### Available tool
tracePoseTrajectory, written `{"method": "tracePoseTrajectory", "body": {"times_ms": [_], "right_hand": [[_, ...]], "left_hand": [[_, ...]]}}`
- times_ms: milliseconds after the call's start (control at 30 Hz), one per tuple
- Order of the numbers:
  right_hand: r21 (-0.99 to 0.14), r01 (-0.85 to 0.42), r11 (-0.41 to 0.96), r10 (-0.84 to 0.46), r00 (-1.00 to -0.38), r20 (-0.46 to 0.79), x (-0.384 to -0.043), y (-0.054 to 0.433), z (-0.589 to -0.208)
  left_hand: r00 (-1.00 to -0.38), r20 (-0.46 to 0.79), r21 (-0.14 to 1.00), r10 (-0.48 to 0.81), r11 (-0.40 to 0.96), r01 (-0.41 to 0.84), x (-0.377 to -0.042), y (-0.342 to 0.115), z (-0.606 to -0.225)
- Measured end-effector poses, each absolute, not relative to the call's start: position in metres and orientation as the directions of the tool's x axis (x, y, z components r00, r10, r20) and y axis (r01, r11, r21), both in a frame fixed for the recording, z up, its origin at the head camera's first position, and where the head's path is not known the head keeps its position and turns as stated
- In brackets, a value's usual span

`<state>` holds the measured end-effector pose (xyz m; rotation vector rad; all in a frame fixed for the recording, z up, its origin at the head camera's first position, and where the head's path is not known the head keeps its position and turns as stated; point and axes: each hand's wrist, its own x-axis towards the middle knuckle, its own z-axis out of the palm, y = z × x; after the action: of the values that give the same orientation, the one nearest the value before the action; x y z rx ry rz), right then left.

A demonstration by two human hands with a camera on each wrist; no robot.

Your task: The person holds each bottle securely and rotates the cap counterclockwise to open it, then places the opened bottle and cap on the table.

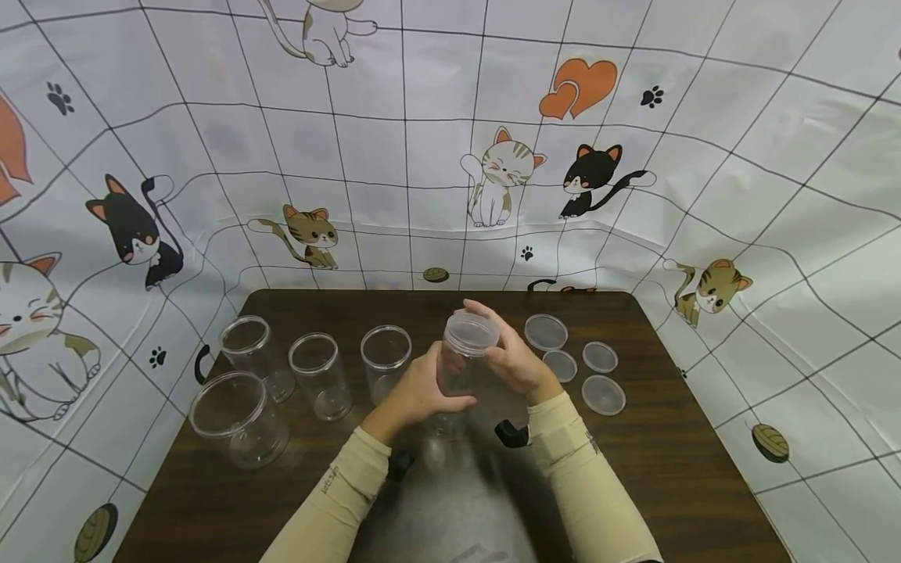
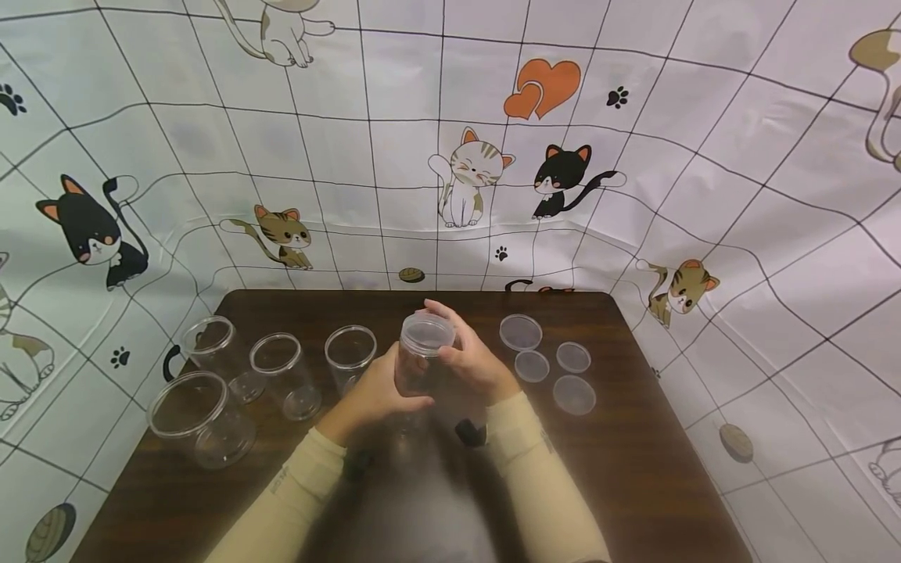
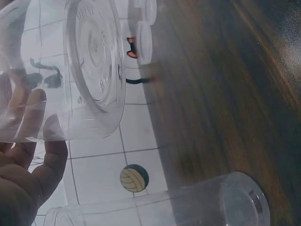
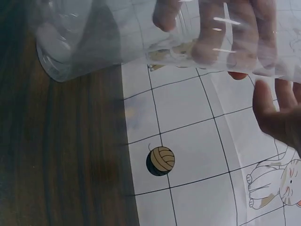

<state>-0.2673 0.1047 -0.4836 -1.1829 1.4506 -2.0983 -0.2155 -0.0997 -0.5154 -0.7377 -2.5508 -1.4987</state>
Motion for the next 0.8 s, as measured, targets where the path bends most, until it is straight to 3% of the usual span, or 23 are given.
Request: {"method": "tracePoseTrajectory", "body": {"times_ms": [167, 267, 800], "right_hand": [[-0.871, -0.17, -0.461, -0.54, -0.725, 0.427, -0.259, 0.109, -0.487], [-0.886, -0.188, -0.424, -0.512, -0.757, 0.406, -0.256, 0.113, -0.488], [-0.939, -0.224, -0.261, -0.643, -0.686, 0.342, -0.258, 0.109, -0.48]], "left_hand": [[-0.896, 0.315, 0.814, 0.313, 0.396, 0.425, -0.217, -0.099, -0.514], [-0.908, 0.299, 0.829, 0.293, 0.393, 0.399, -0.216, -0.101, -0.514], [-0.887, 0.305, 0.787, 0.346, 0.434, 0.439, -0.215, -0.098, -0.516]]}}
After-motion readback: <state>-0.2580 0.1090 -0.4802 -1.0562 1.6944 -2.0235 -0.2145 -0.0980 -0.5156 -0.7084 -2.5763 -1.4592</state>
